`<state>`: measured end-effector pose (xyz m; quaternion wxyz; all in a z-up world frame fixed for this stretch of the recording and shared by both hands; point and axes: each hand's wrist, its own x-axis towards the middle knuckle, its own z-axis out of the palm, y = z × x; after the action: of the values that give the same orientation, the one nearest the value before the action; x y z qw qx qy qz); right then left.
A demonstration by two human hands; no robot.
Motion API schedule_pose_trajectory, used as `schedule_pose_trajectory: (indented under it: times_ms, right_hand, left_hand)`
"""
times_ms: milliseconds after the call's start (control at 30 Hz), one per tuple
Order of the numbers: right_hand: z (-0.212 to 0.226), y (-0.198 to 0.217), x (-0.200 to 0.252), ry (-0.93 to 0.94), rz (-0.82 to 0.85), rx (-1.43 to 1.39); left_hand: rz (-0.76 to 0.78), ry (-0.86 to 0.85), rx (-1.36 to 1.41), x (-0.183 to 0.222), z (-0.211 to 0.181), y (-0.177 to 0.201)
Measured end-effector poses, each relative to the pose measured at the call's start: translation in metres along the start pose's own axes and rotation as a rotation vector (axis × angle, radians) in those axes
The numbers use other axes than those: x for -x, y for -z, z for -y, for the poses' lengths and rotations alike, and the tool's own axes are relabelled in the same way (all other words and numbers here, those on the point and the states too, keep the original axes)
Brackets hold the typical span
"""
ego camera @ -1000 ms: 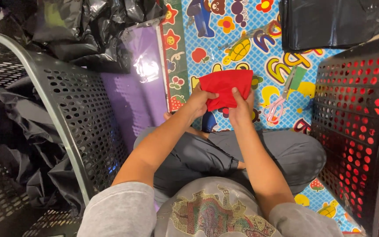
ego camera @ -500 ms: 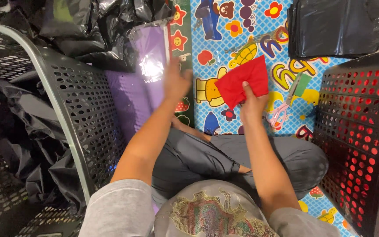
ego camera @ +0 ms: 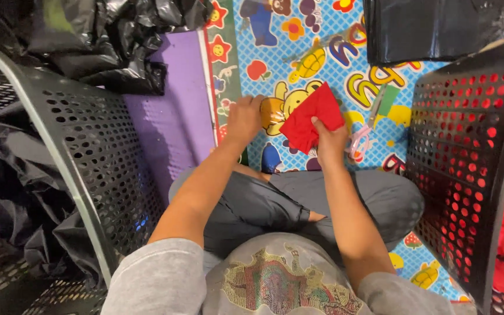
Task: Trimming excess threads from a red fabric pouch with scissors, folding it, and packing it into a plastic bag.
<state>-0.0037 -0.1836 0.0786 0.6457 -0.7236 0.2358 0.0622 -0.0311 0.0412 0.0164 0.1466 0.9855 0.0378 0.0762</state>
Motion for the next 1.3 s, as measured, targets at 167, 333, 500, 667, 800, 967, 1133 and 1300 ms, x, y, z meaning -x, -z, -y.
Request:
schedule_pose_trajectory:
  times_ms: [167, 333, 500, 667, 800, 967, 1133, 1300]
  right_hand:
    - [-0.012, 0.004, -0.004, -0.048, -0.024, -0.057]
    - [-0.010, 0.001, 0.001, -0.175, -0.018, -0.178]
    - [0.001, -0.004, 0.007, -0.257, 0.097, -0.293]
    - [-0.017, -0.007, 0.000, -0.312, 0.130, -0.271]
    - [-0.046, -0.004, -0.006, -0.312, 0.143, -0.107]
    - [-0.043, 0.000, -0.008, -0.332, 0.159, -0.026]
    - [-0.028, 0.000, -0.002, -0.352, 0.140, 0.020]
    - [-0.006, 0.008, 0.002, -0.161, 0.481, 0.345]
  left_hand:
    - [0.035, -0.145, 0.027, -0.020, 0.037, 0.048]
    - [0.177, -0.142, 0.030, -0.013, 0.044, 0.041]
    - [0.128, -0.152, 0.013, -0.011, 0.019, 0.028]
    - [0.108, -0.097, 0.084, -0.011, -0.002, 0.018]
    - [0.129, -0.039, 0.145, -0.007, -0.006, 0.012]
    - [0.101, 0.026, 0.128, -0.010, -0.005, 0.014]
    - [0.046, -0.045, 0.139, -0.014, -0.008, 0.026]
    - [0.070, -0.083, 0.041, -0.012, -0.012, 0.026]
